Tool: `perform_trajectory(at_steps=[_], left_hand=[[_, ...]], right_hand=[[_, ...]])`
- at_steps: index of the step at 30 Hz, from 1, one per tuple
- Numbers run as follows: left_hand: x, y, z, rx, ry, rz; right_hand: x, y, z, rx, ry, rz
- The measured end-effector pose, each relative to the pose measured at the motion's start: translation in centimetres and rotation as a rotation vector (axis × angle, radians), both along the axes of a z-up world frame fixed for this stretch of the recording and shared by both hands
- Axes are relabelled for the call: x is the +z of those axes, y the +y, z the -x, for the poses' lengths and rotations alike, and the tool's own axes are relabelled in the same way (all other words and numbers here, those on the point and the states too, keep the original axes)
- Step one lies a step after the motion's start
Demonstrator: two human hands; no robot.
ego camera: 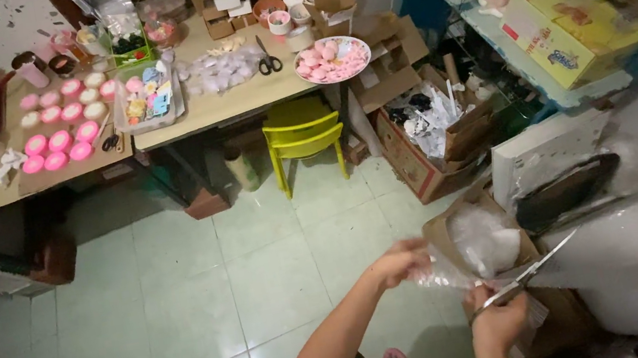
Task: Wrapping small handmade wax or soap items in bubble wrap for shipping.
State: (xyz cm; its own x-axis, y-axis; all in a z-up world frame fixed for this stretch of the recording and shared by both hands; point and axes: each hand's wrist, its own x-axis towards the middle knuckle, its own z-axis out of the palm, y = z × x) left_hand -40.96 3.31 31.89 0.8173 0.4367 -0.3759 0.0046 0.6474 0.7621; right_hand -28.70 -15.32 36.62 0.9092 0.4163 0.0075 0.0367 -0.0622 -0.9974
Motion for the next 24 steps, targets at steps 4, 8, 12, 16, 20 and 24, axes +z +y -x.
perform_trajectory(at_steps=[4, 8, 12, 16, 20, 24], left_hand=[[10.7, 1.7, -0.8, -0.016, 0.042, -0.341], [20.3, 1.2, -0.4, -0.103, -0.213, -0.645], [23.9, -1.1, 1.0, -0.066, -0.205, -0.866], [21.4, -2.6, 2.0, -0.006, -0.273, -1.251], [20.8, -3.0, 3.3, -0.129, -0.196, -0.876], [18.8, -1.6, 3.4, -0.178, -0.218, -0.831]], right_hand=[[1.9, 1.0, -0.5, -0.014, -0.103, -0.048], [6.3, 0.8, -0.1, -0.015, -0.102, -0.237], [11.3, -0.4, 0.6, -0.044, -0.054, -0.317], [12.7, -3.1, 1.7, -0.08, 0.005, -0.278], [6.6, -9.6, 1.3, 0.136, 0.109, -0.048], [2.0, -16.3, 1.7, 0.415, 0.445, 0.057]])
